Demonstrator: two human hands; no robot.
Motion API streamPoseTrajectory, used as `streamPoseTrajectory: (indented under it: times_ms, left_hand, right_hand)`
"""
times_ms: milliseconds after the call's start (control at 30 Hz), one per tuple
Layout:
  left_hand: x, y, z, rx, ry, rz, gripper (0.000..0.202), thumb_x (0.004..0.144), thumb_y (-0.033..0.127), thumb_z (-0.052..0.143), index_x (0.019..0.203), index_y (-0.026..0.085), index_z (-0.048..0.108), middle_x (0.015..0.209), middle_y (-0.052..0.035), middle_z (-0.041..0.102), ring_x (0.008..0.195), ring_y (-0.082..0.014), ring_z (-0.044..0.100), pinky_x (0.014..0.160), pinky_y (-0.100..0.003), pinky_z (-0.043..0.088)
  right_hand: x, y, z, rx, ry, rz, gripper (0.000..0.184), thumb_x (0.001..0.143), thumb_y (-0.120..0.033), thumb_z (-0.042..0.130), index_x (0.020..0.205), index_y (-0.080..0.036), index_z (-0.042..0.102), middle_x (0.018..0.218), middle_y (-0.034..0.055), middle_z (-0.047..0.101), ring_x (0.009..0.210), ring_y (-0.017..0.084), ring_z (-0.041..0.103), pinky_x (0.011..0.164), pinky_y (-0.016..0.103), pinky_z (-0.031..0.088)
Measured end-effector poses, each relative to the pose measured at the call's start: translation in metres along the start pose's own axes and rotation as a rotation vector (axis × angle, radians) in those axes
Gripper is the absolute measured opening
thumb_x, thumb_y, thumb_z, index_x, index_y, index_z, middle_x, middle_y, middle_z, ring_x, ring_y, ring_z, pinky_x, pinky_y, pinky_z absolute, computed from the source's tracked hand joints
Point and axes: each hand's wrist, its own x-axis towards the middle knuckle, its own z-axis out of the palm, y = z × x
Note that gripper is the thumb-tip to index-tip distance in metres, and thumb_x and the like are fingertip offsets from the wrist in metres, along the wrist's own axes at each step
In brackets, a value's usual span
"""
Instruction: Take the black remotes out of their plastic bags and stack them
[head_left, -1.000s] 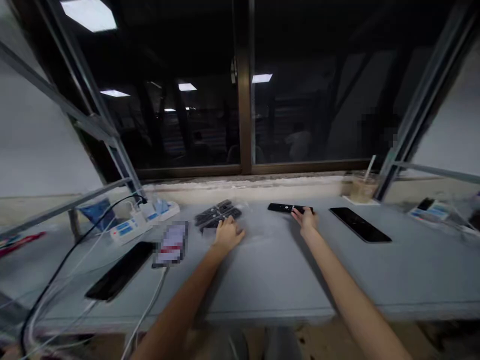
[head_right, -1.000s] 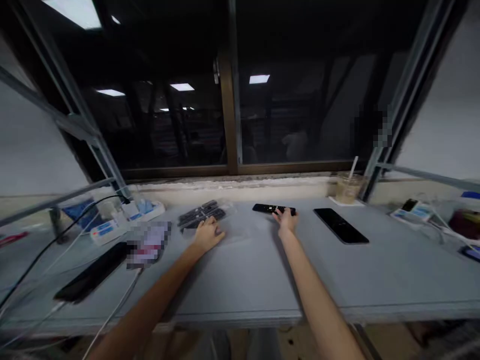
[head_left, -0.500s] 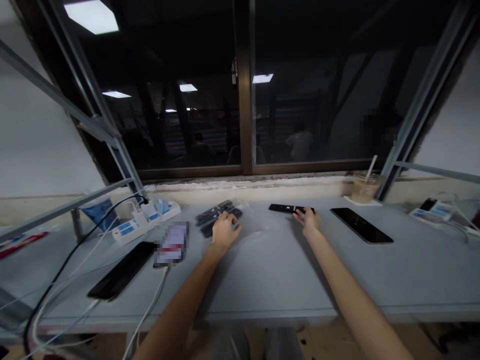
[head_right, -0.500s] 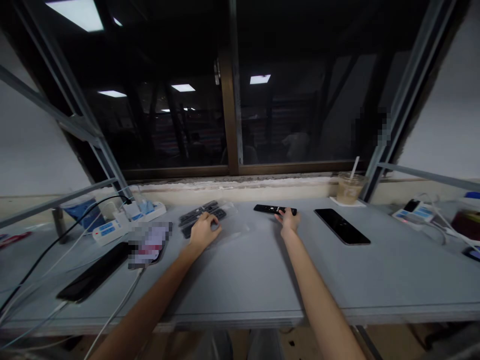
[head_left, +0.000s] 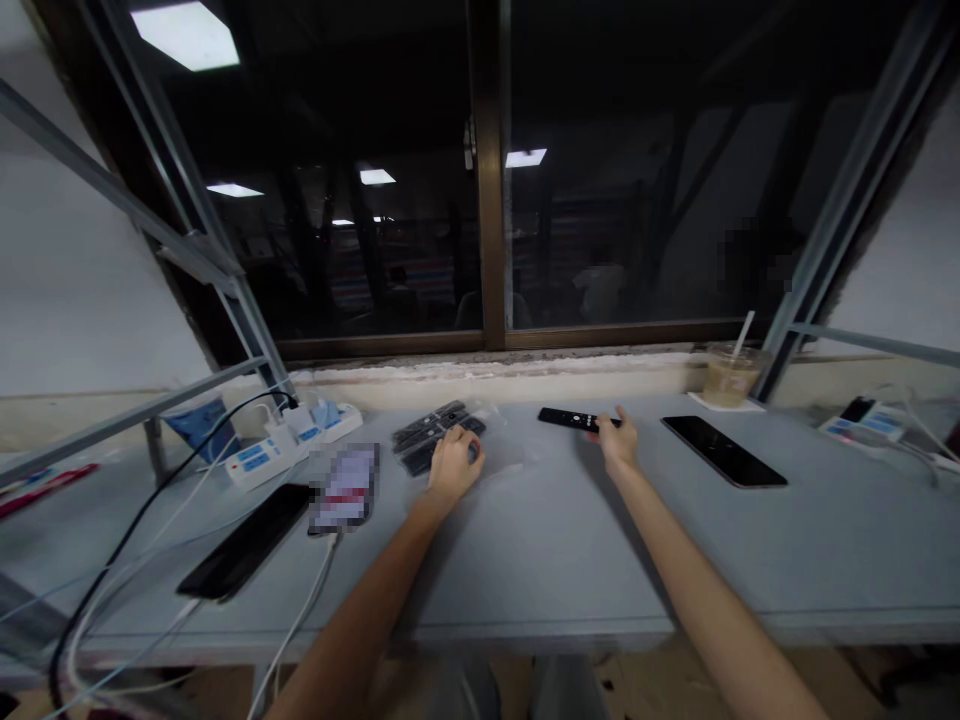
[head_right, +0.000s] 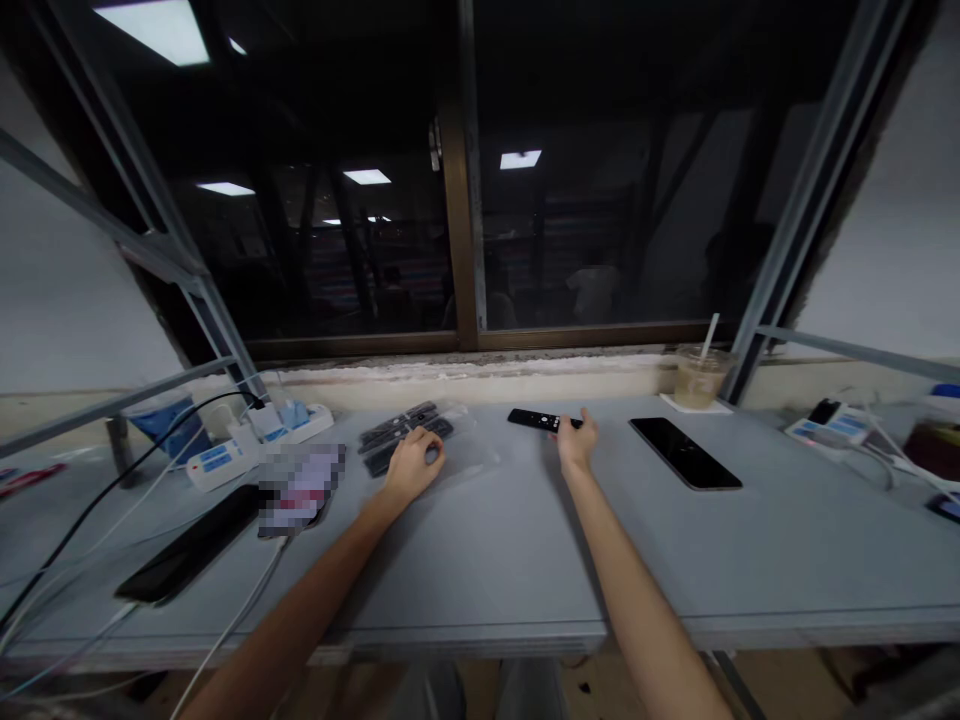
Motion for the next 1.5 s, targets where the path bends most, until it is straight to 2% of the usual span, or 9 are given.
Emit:
streamPoseTrajectory:
  times_ms: [100, 167, 300, 467, 567, 700, 933, 1100, 1500]
  left_hand:
    - [0.0, 0.0, 0.001, 0.008, 0.013, -0.006, 0.007, 0.076, 0.02, 0.051, 0.077, 0.02, 0.058, 0.089, -0.003, 0.056, 0.092, -0.0179, 0.052, 0.081, -0.03, 0.038]
    - [0.0, -0.001, 0.0, 0.009, 0.02, -0.008, 0.007, 0.076, 0.019, 0.051, 0.077, 0.02, 0.058, 0.089, -0.003, 0.056, 0.093, -0.0177, 0.052, 0.081, -0.03, 0.037]
    - [0.001, -0.001, 0.0, 0.028, -0.007, -0.006, 0.007, 0.076, 0.019, 0.05, 0.077, 0.02, 0.057, 0.091, -0.0033, 0.055, 0.094, -0.018, 0.051, 0.081, -0.03, 0.037]
    - [0.0, -0.002, 0.001, 0.163, -0.015, -0.076, 0.016, 0.075, 0.025, 0.053, 0.091, 0.021, 0.056, 0.099, -0.005, 0.054, 0.099, -0.0211, 0.047, 0.085, -0.033, 0.035]
    - [-0.001, -0.006, 0.001, 0.241, 0.003, -0.139, 0.033, 0.074, 0.033, 0.055, 0.104, 0.02, 0.052, 0.106, -0.0082, 0.052, 0.102, -0.0248, 0.045, 0.085, -0.036, 0.035]
    - [-0.001, -0.011, 0.003, 0.28, 0.014, -0.195, 0.042, 0.076, 0.039, 0.051, 0.112, 0.016, 0.05, 0.112, -0.0134, 0.051, 0.106, -0.0279, 0.044, 0.086, -0.038, 0.035]
    - [-0.003, -0.008, 0.008, 0.309, -0.076, -0.226, 0.051, 0.079, 0.034, 0.046, 0.121, 0.006, 0.045, 0.13, -0.0228, 0.039, 0.117, -0.0337, 0.038, 0.093, -0.044, 0.031]
    - [-0.004, -0.003, 0.007, 0.256, -0.083, -0.197, 0.044, 0.079, 0.032, 0.047, 0.118, 0.012, 0.05, 0.132, -0.0176, 0.04, 0.117, -0.03, 0.039, 0.094, -0.042, 0.031]
    - [-0.003, 0.001, 0.004, 0.064, 0.039, -0.078, 0.026, 0.079, 0.024, 0.048, 0.102, 0.02, 0.057, 0.116, -0.0083, 0.049, 0.108, -0.0226, 0.045, 0.091, -0.037, 0.035]
  right_hand:
    - [-0.005, -0.009, -0.001, -0.059, 0.057, 0.047, 0.054, 0.063, -0.026, 0.05, 0.115, -0.013, 0.054, 0.119, 0.0148, 0.045, 0.084, 0.02, 0.057, 0.044, 0.024, 0.052]
    - [-0.008, -0.014, -0.002, -0.069, 0.038, 0.025, 0.051, 0.062, -0.026, 0.049, 0.111, -0.013, 0.058, 0.119, 0.0151, 0.045, 0.08, 0.019, 0.057, 0.045, 0.025, 0.052]
    - [-0.013, -0.018, -0.001, -0.016, -0.058, 0.038, 0.044, 0.061, -0.025, 0.047, 0.1, -0.014, 0.064, 0.093, 0.0095, 0.059, 0.066, 0.015, 0.058, 0.043, 0.023, 0.049]
    - [-0.015, -0.02, 0.0, 0.056, -0.105, 0.078, 0.036, 0.062, -0.028, 0.046, 0.088, -0.013, 0.066, 0.074, 0.0057, 0.061, 0.065, 0.016, 0.059, 0.04, 0.02, 0.045]
    - [-0.016, -0.021, 0.0, 0.048, -0.111, 0.065, 0.032, 0.063, -0.032, 0.046, 0.081, -0.014, 0.066, 0.073, 0.0047, 0.063, 0.063, 0.016, 0.06, 0.04, 0.021, 0.043]
    - [-0.017, -0.021, 0.001, 0.023, -0.135, 0.051, 0.03, 0.063, -0.033, 0.045, 0.077, -0.016, 0.065, 0.07, 0.0032, 0.064, 0.06, 0.015, 0.059, 0.041, 0.021, 0.042]
    - [-0.018, -0.018, 0.003, -0.074, -0.216, -0.05, 0.03, 0.064, -0.032, 0.043, 0.074, -0.015, 0.065, 0.064, 0.0031, 0.062, 0.055, 0.015, 0.057, 0.045, 0.023, 0.041]
    - [-0.018, -0.018, 0.003, -0.104, -0.223, -0.086, 0.032, 0.066, -0.034, 0.043, 0.075, -0.014, 0.066, 0.067, 0.0045, 0.064, 0.053, 0.015, 0.057, 0.049, 0.024, 0.042]
    - [-0.02, -0.017, 0.003, -0.145, -0.259, -0.116, 0.031, 0.066, -0.035, 0.045, 0.073, -0.015, 0.067, 0.062, 0.0041, 0.065, 0.049, 0.016, 0.056, 0.047, 0.025, 0.041]
